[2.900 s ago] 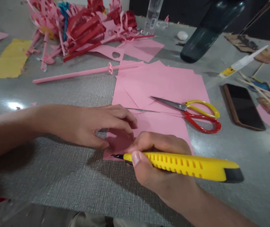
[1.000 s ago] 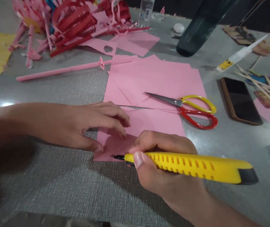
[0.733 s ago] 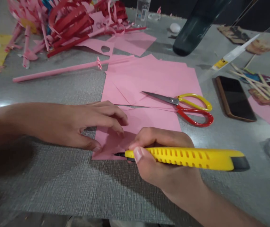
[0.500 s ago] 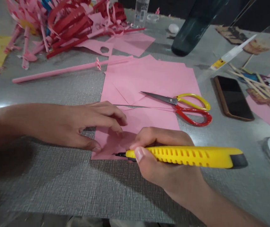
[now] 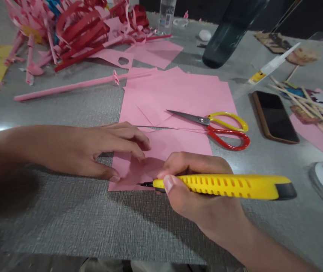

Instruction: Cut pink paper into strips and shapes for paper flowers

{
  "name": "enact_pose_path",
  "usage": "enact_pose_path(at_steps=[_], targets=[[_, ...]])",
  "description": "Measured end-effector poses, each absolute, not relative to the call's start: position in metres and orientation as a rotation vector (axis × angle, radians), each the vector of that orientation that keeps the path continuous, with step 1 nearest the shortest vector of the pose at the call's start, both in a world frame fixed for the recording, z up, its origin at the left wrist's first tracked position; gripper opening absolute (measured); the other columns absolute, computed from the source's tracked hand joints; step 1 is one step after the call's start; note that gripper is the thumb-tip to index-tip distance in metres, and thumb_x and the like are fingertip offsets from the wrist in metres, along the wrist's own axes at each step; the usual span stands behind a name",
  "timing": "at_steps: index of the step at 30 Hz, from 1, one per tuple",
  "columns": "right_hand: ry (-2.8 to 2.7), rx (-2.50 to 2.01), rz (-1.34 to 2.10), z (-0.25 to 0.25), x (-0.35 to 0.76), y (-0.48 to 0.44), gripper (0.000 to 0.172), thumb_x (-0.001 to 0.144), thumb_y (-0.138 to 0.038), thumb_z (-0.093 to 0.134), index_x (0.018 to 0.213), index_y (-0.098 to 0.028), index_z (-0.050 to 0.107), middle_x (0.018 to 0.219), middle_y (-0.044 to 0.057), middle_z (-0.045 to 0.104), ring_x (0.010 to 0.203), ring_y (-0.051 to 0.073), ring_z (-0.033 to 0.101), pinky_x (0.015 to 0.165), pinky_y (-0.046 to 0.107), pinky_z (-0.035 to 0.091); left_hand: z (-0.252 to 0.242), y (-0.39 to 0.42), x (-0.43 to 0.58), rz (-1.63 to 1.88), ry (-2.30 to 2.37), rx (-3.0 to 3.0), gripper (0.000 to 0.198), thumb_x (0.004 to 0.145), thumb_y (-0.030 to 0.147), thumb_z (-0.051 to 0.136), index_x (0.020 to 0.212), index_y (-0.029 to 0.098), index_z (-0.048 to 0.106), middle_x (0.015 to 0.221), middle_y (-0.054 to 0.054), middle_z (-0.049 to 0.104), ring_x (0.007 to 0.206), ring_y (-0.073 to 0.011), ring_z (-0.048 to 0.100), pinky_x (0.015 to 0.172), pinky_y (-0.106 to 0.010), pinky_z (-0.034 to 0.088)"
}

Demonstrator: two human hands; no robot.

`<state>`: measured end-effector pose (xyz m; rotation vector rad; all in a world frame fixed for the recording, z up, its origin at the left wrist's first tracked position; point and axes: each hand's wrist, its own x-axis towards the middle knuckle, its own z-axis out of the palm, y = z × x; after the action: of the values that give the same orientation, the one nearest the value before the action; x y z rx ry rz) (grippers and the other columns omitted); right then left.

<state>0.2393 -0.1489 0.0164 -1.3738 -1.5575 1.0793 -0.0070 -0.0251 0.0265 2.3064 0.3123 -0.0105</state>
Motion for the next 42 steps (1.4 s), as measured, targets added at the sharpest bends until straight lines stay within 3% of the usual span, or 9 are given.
enact_pose_path(at_steps=[9, 16, 23, 42], targets=[[-1.652, -1.313, 1.165, 0.019, 0.246, -0.141, 0.009, 0.083, -0.021, 0.068, 0.076, -0.024, 0.072, 0.071, 0.004, 0.072, 0.066, 0.021, 0.069, 0.056, 0.030, 0.053, 0.025, -0.024, -0.007, 0.013, 0.302, 2.292, 0.048, 0.082, 0.019, 0.066, 0.129, 0.032, 0.062, 0.150, -0.002, 0.049, 0.139, -0.0272, 0.044, 0.115, -0.040, 0.037], [-1.600, -1.141, 1.114, 0.016, 0.241, -0.146, 0.014, 0.083, -0.013, 0.065, 0.083, -0.024, 0.073, 0.070, 0.002, 0.071, 0.056, 0.016, 0.066, 0.049, 0.027, 0.053, 0.026, -0.025, -0.007, -0.027, 0.288, 2.313, 0.052, 0.083, 0.018, 0.065, 0.133, 0.031, 0.060, 0.154, -0.002, 0.046, 0.143, -0.0262, 0.039, 0.119, -0.041, 0.033], [-1.591, -1.234, 1.149, 0.011, 0.250, -0.149, 0.010, 0.084, -0.018, 0.066, 0.080, -0.023, 0.073, 0.071, 0.003, 0.071, 0.054, 0.016, 0.064, 0.045, 0.027, 0.050, 0.027, -0.024, -0.005, -0.039, 0.308, 2.291, 0.051, 0.082, 0.018, 0.066, 0.131, 0.032, 0.062, 0.153, -0.002, 0.047, 0.142, -0.0284, 0.041, 0.118, -0.042, 0.036], [-1.433, -1.244, 1.196, 0.010, 0.250, -0.154, 0.011, 0.087, -0.023, 0.068, 0.078, -0.023, 0.074, 0.069, 0.004, 0.072, 0.059, 0.018, 0.067, 0.051, 0.029, 0.053, 0.030, -0.026, -0.005, -0.021, 0.323, 2.285, 0.049, 0.082, 0.017, 0.067, 0.129, 0.031, 0.064, 0.152, -0.004, 0.049, 0.140, -0.0264, 0.045, 0.116, -0.040, 0.037]])
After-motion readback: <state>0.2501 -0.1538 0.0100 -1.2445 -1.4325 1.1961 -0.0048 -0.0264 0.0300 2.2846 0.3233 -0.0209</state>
